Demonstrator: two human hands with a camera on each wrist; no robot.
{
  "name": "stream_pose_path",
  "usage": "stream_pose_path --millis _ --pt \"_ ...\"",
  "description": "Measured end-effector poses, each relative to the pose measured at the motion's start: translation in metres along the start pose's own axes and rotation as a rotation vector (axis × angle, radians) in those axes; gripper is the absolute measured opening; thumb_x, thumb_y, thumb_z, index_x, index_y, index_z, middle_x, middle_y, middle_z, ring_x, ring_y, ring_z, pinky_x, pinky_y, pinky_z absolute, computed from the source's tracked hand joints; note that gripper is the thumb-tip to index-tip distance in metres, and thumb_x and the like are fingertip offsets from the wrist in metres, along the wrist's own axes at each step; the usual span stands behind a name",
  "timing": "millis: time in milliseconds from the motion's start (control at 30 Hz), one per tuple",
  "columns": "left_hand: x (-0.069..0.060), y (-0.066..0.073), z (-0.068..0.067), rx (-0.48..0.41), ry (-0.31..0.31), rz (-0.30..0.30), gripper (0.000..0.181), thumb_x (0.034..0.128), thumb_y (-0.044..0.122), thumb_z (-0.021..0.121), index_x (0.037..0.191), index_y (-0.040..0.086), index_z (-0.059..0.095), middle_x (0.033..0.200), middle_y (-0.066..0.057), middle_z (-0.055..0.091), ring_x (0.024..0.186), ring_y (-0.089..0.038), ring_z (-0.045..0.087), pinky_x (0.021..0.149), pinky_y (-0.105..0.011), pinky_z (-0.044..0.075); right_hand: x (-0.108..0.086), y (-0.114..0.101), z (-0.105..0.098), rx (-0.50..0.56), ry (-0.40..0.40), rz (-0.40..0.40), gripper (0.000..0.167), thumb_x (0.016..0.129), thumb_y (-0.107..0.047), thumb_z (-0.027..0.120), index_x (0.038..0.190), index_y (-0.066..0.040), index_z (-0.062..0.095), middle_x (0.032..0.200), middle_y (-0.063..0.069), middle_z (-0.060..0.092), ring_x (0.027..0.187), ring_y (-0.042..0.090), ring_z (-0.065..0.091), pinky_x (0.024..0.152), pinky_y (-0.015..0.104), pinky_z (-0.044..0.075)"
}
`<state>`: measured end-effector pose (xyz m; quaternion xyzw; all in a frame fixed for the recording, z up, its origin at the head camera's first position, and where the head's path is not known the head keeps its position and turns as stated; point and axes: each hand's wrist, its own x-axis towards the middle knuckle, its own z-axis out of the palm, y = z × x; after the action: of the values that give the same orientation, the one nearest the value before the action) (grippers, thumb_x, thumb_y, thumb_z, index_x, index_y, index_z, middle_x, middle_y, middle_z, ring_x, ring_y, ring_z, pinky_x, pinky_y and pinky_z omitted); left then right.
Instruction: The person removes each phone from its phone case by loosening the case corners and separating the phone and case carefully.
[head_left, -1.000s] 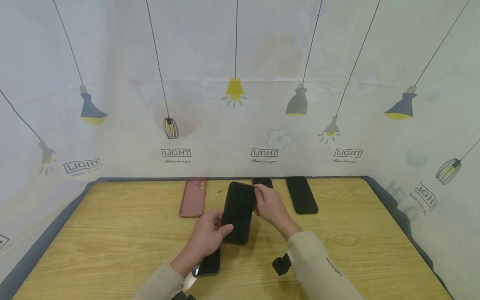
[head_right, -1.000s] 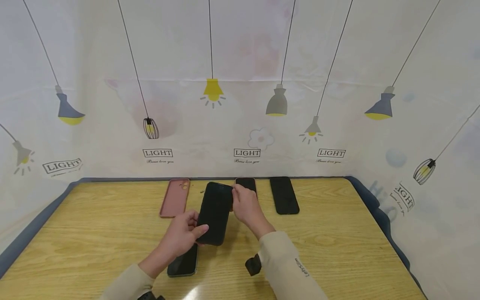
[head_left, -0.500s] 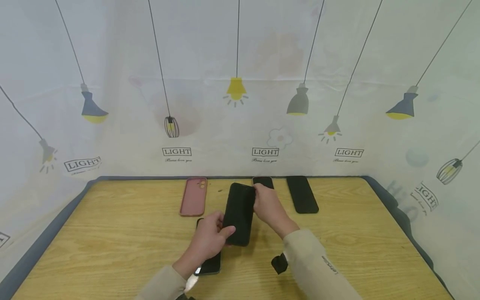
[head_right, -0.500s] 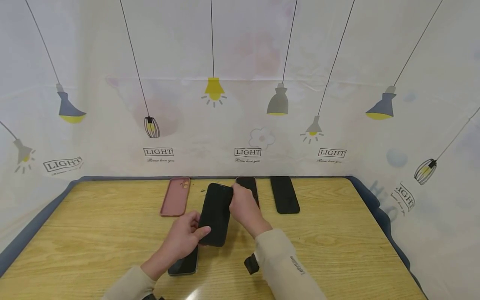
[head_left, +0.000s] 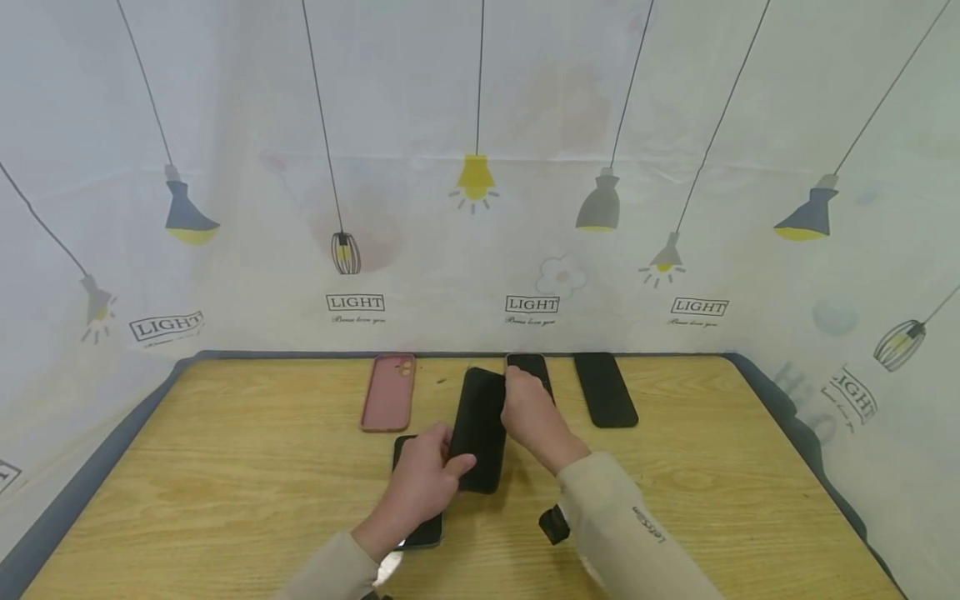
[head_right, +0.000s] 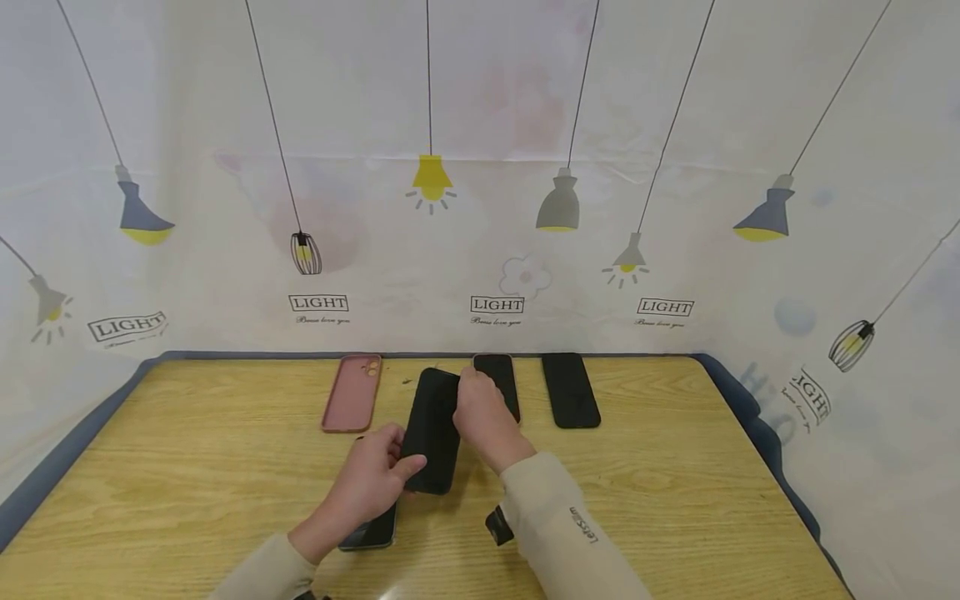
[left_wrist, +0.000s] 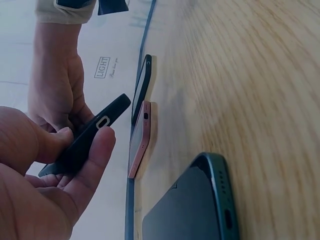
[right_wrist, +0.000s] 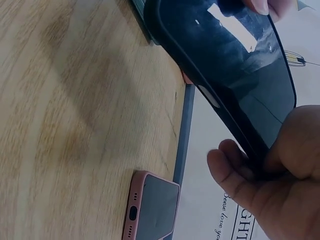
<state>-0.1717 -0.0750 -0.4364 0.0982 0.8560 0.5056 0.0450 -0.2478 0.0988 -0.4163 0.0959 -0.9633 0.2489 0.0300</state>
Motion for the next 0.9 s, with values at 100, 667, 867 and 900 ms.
stream_pose_path --millis 100,667,867,900 --pt "0.0 0.002 0.001 0.02 0.005 0.001 0.013 0.098 0.008 0.07 0.102 -0.001 0.061 0.078 -0.005 0.066 0.059 -0.019 0.069 0.054 -0.027 0.057 0.0 0.0 0.0 -0.004 -0.008 -0.011 0.039 0.096 0.011 0.052 0.134 0.014 0.053 0.116 0.027 0.066 0.109 0.039 0.067 0.085 0.046 0.06" --pt "-0.003 0.006 0.0 0.036 0.037 0.013 0.012 0.0959 0.004 0.071 0.097 0.001 0.061 0.077 -0.005 0.068 0.057 -0.014 0.068 0.053 -0.025 0.057 0.004 0.009 0.003 0.116 -0.027 -0.078 0.034 0.098 0.009 0.043 0.131 0.011 0.053 0.127 0.029 0.063 0.116 0.038 0.064 0.094 0.049 0.057" --pt "-0.002 0.001 -0.004 -0.039 0.014 -0.007 0.011 0.0954 0.002 0.071 0.098 -0.002 0.061 0.08 -0.01 0.069 0.063 -0.017 0.07 0.05 -0.027 0.059 0.002 0.018 0.001 0.18 -0.032 -0.199 0.031 0.099 0.009 0.039 0.125 0.008 0.056 0.126 0.027 0.065 0.117 0.038 0.065 0.095 0.05 0.056" --pt "-0.002 0.0 -0.005 -0.05 0.006 -0.01 0.011 0.0954 0.001 0.071 0.099 -0.003 0.061 0.08 -0.01 0.069 0.063 -0.017 0.07 0.051 -0.029 0.06 0.002 0.019 0.0 0.186 -0.029 -0.213 0.031 0.099 0.009 0.039 0.124 0.008 0.057 0.125 0.027 0.066 0.115 0.038 0.065 0.094 0.05 0.056"
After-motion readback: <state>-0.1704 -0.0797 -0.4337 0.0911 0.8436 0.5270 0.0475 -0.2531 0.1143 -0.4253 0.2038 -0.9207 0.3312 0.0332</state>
